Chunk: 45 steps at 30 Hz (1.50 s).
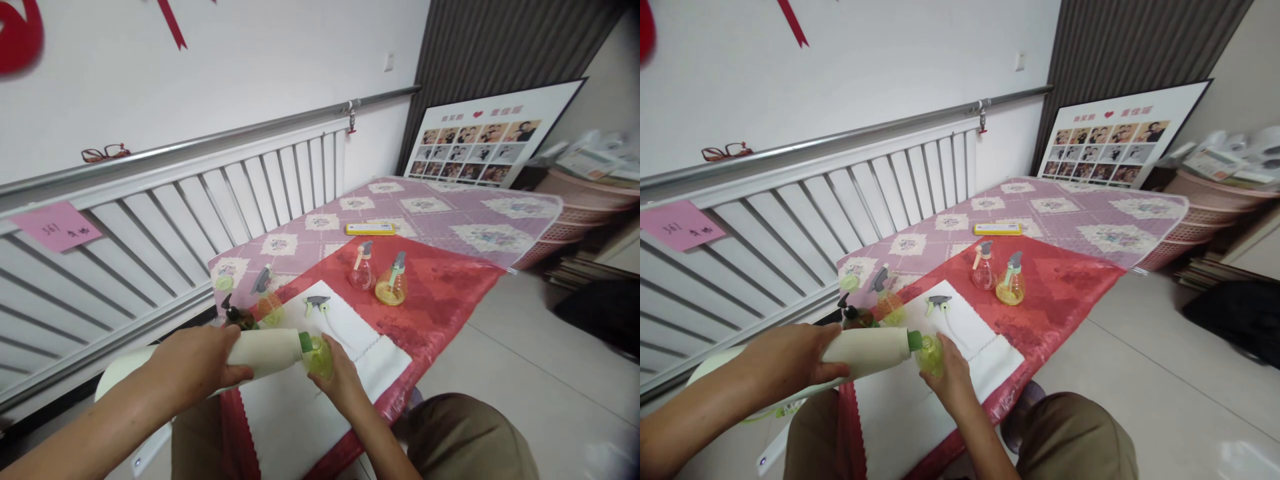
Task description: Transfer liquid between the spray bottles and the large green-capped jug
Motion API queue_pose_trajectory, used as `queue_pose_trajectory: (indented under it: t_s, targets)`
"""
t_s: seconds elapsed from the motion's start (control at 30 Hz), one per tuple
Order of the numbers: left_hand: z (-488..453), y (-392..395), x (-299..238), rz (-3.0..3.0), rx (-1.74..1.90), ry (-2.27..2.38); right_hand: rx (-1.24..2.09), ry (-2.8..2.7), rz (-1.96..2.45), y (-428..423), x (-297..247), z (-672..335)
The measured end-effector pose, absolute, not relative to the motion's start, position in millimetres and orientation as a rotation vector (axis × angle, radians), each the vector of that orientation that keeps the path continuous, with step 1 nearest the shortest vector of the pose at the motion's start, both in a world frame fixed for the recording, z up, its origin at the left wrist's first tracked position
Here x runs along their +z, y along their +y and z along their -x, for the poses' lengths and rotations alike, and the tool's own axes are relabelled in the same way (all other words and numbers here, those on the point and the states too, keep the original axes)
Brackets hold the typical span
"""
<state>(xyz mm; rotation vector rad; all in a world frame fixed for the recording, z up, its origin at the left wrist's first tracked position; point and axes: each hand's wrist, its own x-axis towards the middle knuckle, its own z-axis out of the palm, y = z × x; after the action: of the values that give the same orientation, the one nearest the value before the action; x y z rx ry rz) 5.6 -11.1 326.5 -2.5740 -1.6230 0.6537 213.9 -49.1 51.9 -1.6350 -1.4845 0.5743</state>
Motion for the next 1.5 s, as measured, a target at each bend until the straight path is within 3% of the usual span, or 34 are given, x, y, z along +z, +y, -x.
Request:
queue_pose_trajectory:
  t_s: [1.5]
  targets:
    - [-3.6, -7.3, 319.2, 2.584, 0.637, -1.659, 0.566, -1.482, 1.644, -48.4, 48.9, -213.9]
